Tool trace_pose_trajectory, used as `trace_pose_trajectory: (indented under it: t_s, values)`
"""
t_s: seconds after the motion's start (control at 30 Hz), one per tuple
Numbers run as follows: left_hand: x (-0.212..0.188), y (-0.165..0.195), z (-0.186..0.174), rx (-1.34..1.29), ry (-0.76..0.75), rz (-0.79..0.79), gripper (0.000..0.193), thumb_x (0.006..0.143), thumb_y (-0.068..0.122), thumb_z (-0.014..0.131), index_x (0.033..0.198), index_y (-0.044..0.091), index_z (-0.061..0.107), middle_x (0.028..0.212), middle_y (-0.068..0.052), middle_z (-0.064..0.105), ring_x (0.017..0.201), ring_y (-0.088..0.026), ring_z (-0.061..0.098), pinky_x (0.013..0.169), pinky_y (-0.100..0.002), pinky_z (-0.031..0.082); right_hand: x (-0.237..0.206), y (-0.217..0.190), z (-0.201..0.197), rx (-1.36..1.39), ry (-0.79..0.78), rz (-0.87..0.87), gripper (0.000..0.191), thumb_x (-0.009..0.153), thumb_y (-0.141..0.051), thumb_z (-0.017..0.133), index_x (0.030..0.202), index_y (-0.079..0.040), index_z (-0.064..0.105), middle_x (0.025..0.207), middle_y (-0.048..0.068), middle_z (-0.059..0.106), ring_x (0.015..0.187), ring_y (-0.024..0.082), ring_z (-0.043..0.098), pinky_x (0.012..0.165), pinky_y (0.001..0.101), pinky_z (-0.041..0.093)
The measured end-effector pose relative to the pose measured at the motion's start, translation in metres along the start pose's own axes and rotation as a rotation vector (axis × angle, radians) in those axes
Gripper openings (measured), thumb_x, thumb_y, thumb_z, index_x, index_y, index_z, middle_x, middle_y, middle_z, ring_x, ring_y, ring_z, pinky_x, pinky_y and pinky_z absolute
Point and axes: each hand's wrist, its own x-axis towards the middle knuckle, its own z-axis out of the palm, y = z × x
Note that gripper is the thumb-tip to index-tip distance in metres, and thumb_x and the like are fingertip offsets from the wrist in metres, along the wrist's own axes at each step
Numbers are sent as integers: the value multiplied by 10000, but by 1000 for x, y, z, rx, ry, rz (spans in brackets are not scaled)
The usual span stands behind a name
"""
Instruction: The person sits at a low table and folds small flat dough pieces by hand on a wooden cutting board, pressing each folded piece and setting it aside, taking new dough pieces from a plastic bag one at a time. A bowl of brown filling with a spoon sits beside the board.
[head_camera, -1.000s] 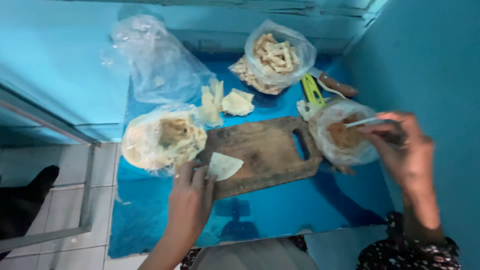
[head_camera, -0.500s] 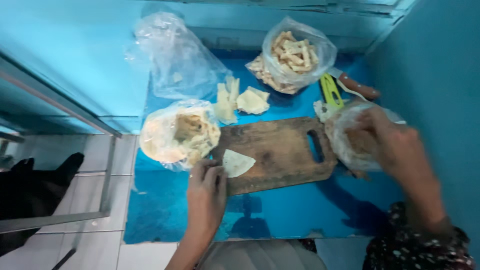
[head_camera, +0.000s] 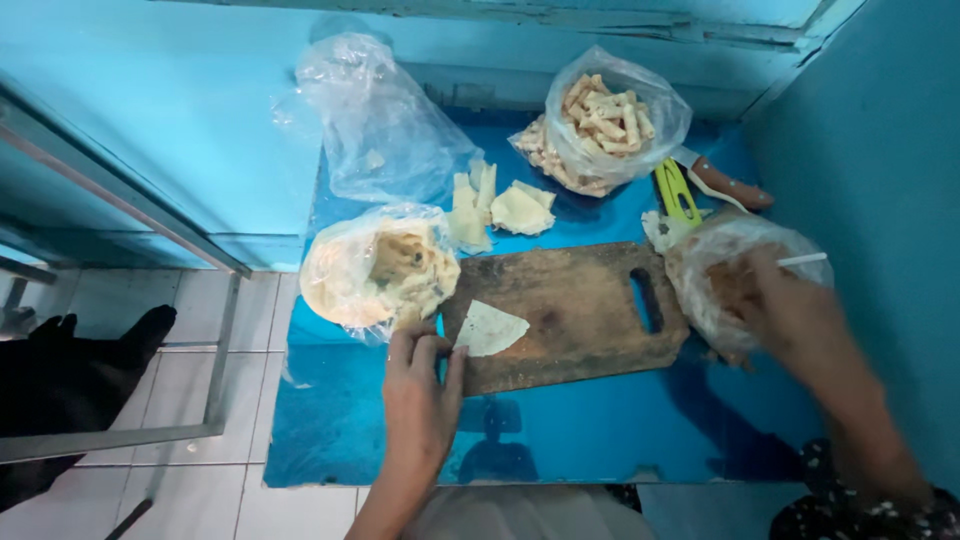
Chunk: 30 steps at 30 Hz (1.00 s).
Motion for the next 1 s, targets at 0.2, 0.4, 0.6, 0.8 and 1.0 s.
trace_pose_trajectory:
  t_s: [0.2,0.4,0.6,0.8,1.0]
  values:
    - [-2,-3,-1,-40,-27,0,146,839,41,760,926,-24,663,1150,-199,615,958,-373,646,780,-434,532,4,-3,-14,718,134,356,510,847,-6,794,1287,-37,540,1015,138,753,979,232,735,795,372,587]
    - [-3,-4,1,-63,27,48,130,849,14,736,921,-32,638,1190,-219,588,1014,-390,657,801,-440,542,34,-55,0,1646,-214,40,557,862,-20,790,1357,-24,535,1084,161,730,1004,235,731,849,338,585]
    - [-4,-5,1,-71,19,5,123,869,8,715,952,-36,636,1191,-218,592,984,-398,662,779,-456,535,42,-172,51,1347,-463,-81,533,819,48,768,1255,-94,496,986,131,776,926,189,736,797,329,604]
    - [-4,-2,0,-50,31,35,119,886,15,704,959,-31,621,1197,-226,584,985,-425,643,785,-468,535,17,-212,65,840,-162,-501,372,941,-41,708,1271,-68,538,1039,59,805,975,178,798,776,299,621]
    - [-6,-2,2,-52,3,22,99,913,21,669,984,-27,620,1241,-249,573,990,-442,638,794,-484,536,7,-205,68,419,208,-973,370,860,-14,704,1224,-9,639,1152,137,730,1070,306,735,852,391,605]
